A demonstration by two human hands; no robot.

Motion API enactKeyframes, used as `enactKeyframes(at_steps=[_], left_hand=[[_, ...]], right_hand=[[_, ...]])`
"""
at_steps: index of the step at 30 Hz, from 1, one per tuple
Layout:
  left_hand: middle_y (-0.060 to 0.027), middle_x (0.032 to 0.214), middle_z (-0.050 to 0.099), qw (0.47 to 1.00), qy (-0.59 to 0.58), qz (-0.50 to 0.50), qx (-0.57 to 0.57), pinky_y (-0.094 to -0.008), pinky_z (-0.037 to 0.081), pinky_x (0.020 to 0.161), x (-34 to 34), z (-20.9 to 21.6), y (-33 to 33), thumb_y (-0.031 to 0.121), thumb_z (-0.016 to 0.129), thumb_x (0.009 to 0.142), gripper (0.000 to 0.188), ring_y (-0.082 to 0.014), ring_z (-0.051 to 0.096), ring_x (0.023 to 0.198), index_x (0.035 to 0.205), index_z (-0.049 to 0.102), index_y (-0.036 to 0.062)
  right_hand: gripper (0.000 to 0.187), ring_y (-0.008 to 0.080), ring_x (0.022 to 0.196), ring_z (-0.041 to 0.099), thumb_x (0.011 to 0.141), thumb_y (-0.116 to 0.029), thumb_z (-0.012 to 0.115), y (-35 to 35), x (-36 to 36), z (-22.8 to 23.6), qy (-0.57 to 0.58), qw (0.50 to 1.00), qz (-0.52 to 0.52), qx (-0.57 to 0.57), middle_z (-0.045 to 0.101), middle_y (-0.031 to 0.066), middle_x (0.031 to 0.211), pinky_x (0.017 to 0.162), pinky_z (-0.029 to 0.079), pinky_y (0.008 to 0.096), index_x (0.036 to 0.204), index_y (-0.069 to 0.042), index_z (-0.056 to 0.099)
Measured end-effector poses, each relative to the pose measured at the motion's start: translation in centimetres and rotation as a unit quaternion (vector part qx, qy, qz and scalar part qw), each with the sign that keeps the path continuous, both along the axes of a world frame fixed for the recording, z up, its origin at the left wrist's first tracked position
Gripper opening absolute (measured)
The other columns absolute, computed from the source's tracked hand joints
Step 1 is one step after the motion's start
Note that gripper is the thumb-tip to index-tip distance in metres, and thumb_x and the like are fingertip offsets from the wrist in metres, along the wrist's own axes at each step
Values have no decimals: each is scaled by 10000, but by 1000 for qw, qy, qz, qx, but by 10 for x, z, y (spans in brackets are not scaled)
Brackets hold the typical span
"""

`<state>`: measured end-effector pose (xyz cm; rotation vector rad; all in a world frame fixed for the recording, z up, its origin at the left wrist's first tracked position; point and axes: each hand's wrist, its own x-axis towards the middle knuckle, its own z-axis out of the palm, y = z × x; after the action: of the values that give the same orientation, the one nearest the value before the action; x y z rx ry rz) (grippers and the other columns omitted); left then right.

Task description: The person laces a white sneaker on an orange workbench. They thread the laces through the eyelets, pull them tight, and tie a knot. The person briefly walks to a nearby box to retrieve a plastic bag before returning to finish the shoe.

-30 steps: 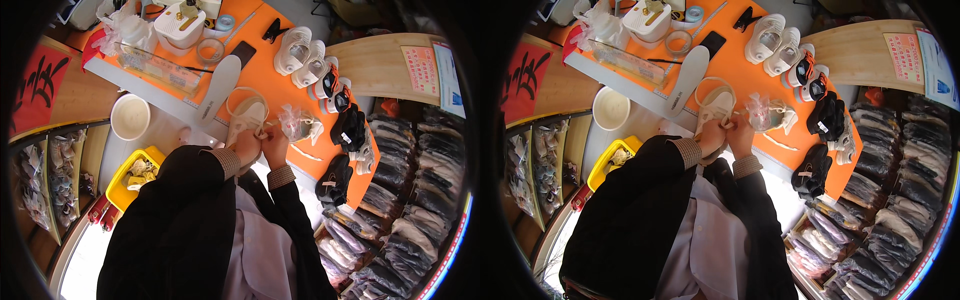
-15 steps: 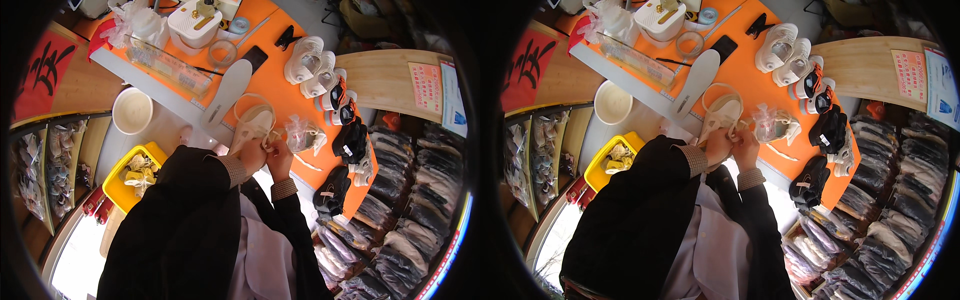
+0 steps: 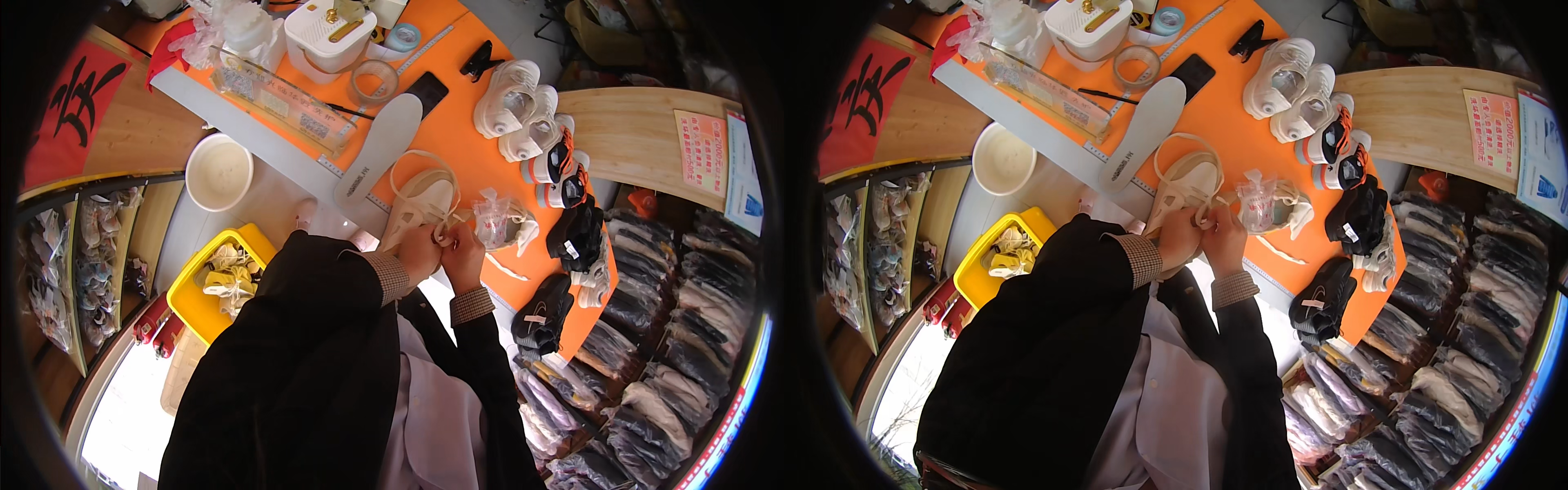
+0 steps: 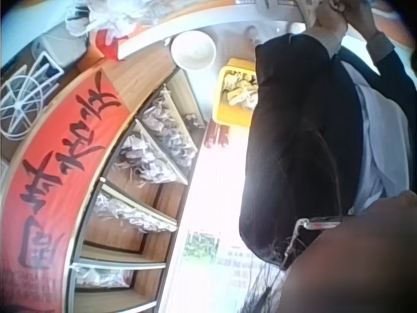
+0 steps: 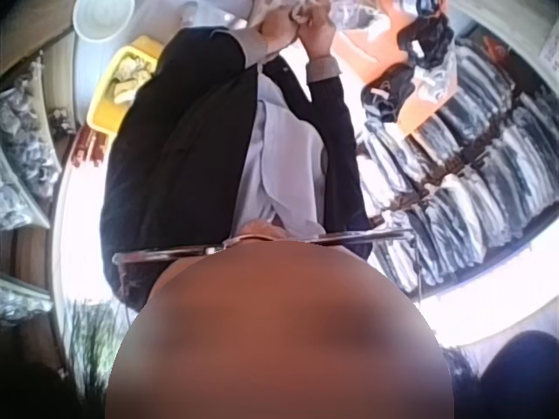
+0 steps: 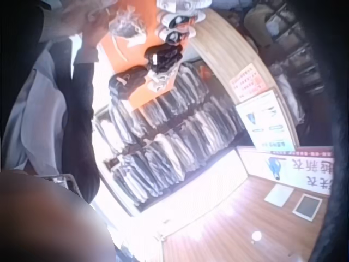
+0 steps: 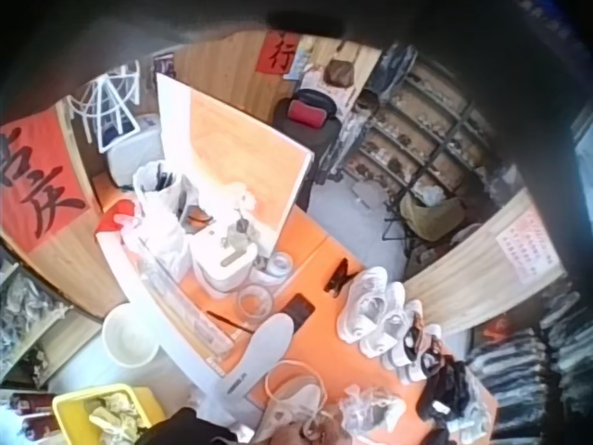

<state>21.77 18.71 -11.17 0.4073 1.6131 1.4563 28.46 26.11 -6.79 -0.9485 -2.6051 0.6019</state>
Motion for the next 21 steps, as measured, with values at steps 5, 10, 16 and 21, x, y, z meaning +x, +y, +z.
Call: enactKeyframes(at_steps=[5, 10, 16, 21], left_hand=[[-203, 713, 632, 999, -4, 31, 20, -412, 473, 587, 3, -3, 1, 203, 591, 847, 223, -353, 620, 654, 819, 637, -13], [-161, 646, 627, 998, 5, 55, 1, -376, 459, 517, 7, -10, 8, 171, 577, 857, 210, -276, 612, 557, 777, 630, -15], [-97, 509, 573, 997, -62, 11, -37, -338, 425, 445, -4, 2, 14, 128, 574, 846, 258, -193, 560, 454, 629, 608, -7], [-98, 510, 574, 995, -87, -6, -57, -332, 416, 427, -3, -3, 17, 115, 575, 829, 246, -186, 561, 452, 617, 607, -4]], right_hand=[[169, 248, 574, 616, 765, -47, 682, 1, -1, -2, -20, 1000, 4, -7, 587, 133, 663, 526, 486, 318, 778, -28, 515], [220, 177, 572, 583, 767, -46, 696, -4, 1, -4, 69, 976, -159, -131, 558, 87, 638, 525, 470, 296, 798, -28, 479], [219, 104, 593, 564, 749, -15, 680, -1, 1, 4, 102, 954, -213, -185, 564, 58, 663, 538, 472, 250, 834, -14, 478], [192, 107, 581, 552, 727, 44, 626, 7, 8, -3, 87, 959, -192, -189, 564, 64, 647, 530, 465, 255, 842, -9, 482]])
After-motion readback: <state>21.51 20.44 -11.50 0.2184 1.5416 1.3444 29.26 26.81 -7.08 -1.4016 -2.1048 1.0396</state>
